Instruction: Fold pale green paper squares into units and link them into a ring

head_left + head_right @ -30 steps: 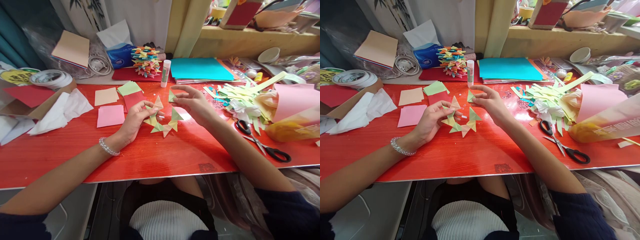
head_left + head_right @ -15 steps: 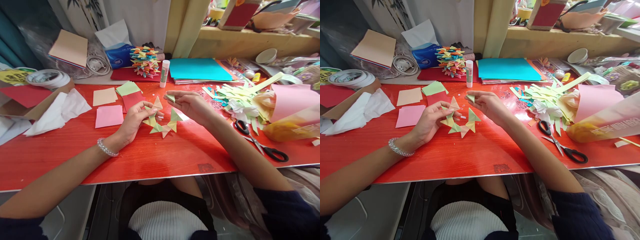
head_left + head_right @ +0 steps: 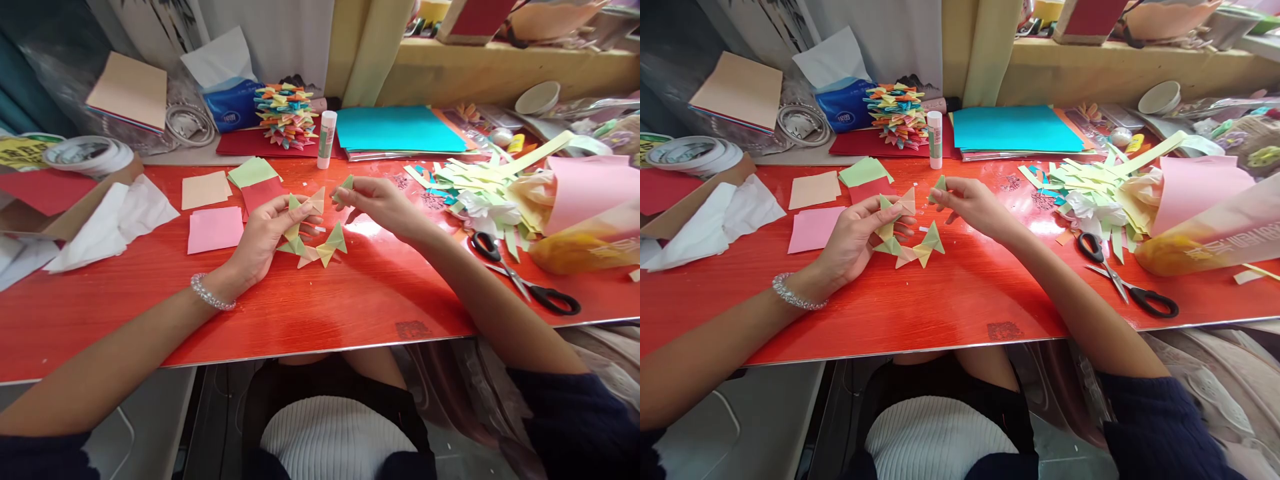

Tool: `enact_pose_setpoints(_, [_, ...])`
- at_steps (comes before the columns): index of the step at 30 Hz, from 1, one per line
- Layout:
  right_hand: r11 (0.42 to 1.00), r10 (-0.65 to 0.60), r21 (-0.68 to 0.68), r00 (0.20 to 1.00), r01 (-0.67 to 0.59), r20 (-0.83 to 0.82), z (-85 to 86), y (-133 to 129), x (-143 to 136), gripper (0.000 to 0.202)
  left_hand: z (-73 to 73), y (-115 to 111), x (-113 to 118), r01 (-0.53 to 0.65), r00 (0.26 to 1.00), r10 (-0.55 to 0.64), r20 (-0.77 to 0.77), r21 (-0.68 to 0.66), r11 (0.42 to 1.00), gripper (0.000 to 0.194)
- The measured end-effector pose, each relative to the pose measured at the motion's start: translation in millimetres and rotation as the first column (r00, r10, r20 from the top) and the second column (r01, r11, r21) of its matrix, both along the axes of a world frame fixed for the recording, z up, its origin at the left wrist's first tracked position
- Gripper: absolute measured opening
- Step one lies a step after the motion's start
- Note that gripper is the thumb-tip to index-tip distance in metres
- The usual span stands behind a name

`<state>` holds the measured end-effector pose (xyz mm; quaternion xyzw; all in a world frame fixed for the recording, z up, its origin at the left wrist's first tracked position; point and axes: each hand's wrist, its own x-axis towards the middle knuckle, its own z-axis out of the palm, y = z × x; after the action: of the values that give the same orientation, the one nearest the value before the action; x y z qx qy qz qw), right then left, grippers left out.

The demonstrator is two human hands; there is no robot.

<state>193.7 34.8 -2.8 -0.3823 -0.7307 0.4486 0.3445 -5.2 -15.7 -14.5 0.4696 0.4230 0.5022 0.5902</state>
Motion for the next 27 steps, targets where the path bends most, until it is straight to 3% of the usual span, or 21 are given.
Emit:
enact_pose_setpoints(7, [0.999,-0.038,0.019,0.999,0.037,0.034,4.3,-6.5,-2.3,0.031,-1.3,0.5,-2.3,-0.013,1.000,0.013,-0.016,0.022,1.000,0.020])
enact_pose_setpoints(13, [0.996,0.036,0.084,0.999,-0.039,0.038,7.3,-9.9,-4.0,0.029,-3.4,2.8,-2.7,-0.046,0.999,0.047,-0.005,0.010,0.999,0.022])
enact_pose_setpoints(20, [0.964,-0.063,0.263,0.991,0.031,0.115,9.4,-13.9,-6.2,0.028,-4.1,3.4,-2.6,-0.024,0.999,0.021,0.024,0.103,0.994,0.021])
enact_pose_setpoints(27, [0.940,-0.115,0.331,0.990,0.080,0.087,11.0,-16.4,-3.3,0.022,-9.7,6.4,-6.6,0.043,0.966,0.042,-0.254,0.319,0.947,0.027])
